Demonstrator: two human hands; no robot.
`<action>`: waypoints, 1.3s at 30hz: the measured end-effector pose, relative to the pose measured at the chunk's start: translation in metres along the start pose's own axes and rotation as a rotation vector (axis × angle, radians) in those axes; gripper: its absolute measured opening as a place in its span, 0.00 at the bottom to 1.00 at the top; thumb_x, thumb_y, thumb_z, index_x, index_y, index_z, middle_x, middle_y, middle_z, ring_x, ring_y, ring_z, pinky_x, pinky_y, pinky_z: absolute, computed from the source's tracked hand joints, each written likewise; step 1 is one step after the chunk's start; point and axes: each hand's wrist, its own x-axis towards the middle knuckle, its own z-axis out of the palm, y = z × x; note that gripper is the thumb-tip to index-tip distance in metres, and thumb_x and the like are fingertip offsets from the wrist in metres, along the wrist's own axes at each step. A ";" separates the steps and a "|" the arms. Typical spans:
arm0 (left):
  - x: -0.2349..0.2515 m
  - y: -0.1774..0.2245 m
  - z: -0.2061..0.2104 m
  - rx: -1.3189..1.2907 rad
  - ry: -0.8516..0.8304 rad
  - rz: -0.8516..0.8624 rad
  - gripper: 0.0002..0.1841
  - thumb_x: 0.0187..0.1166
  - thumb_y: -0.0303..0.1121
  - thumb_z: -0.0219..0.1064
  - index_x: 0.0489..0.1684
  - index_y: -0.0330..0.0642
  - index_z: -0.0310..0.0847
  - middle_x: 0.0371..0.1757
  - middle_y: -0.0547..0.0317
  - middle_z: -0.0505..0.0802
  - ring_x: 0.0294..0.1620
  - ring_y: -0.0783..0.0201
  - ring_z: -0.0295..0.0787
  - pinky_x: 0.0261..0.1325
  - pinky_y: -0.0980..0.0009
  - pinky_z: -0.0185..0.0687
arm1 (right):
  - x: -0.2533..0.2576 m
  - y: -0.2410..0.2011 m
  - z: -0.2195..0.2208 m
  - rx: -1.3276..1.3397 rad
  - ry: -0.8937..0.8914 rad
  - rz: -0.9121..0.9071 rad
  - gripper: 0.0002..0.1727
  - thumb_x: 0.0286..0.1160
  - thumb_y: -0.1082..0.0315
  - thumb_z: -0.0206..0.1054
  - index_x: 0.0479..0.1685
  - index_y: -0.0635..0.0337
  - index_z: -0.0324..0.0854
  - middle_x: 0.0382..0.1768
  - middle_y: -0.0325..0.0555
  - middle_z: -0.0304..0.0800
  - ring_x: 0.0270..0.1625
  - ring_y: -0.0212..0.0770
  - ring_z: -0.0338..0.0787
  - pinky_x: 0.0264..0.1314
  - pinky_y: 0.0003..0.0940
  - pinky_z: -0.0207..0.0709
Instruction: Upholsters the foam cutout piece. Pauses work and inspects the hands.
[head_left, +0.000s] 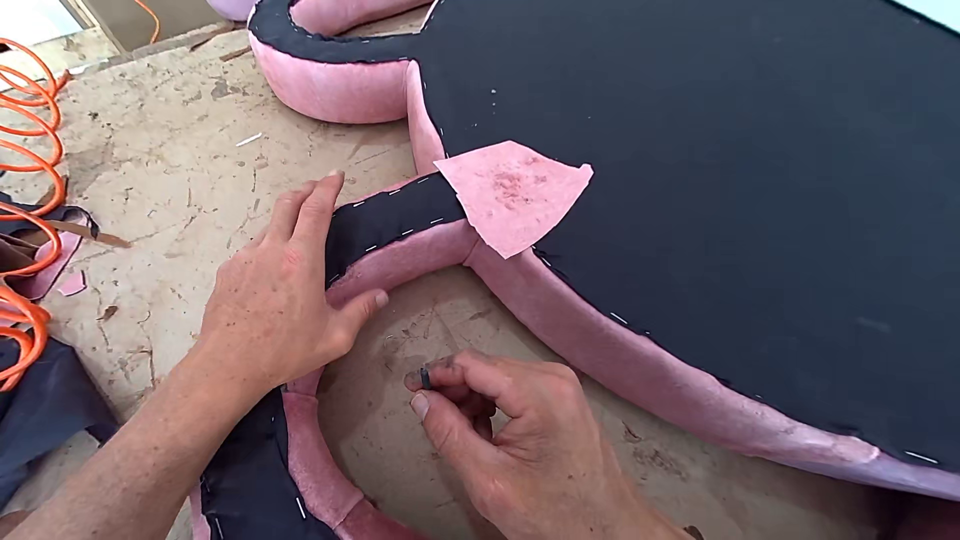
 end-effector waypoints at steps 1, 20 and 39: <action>0.001 0.001 0.001 0.005 0.025 -0.014 0.49 0.69 0.61 0.68 0.90 0.42 0.58 0.75 0.41 0.80 0.49 0.41 0.90 0.38 0.41 0.84 | 0.000 0.000 0.000 0.003 -0.001 0.001 0.08 0.76 0.61 0.67 0.35 0.49 0.91 0.22 0.22 0.84 0.23 0.13 0.78 0.20 0.10 0.72; -0.004 -0.025 -0.013 -1.085 0.173 -0.483 0.26 0.91 0.42 0.37 0.81 0.44 0.69 0.67 0.53 0.88 0.60 0.59 0.91 0.65 0.59 0.86 | -0.003 -0.007 -0.012 0.050 -0.103 0.086 0.10 0.78 0.66 0.69 0.42 0.62 0.93 0.28 0.41 0.93 0.26 0.26 0.87 0.27 0.22 0.81; -0.012 -0.014 -0.003 -0.246 0.016 -0.005 0.46 0.64 0.57 0.63 0.90 0.52 0.59 0.78 0.62 0.81 0.73 0.64 0.82 0.63 0.53 0.86 | 0.000 -0.007 -0.008 0.051 -0.150 0.082 0.09 0.79 0.66 0.68 0.41 0.61 0.93 0.30 0.42 0.93 0.26 0.28 0.87 0.27 0.24 0.80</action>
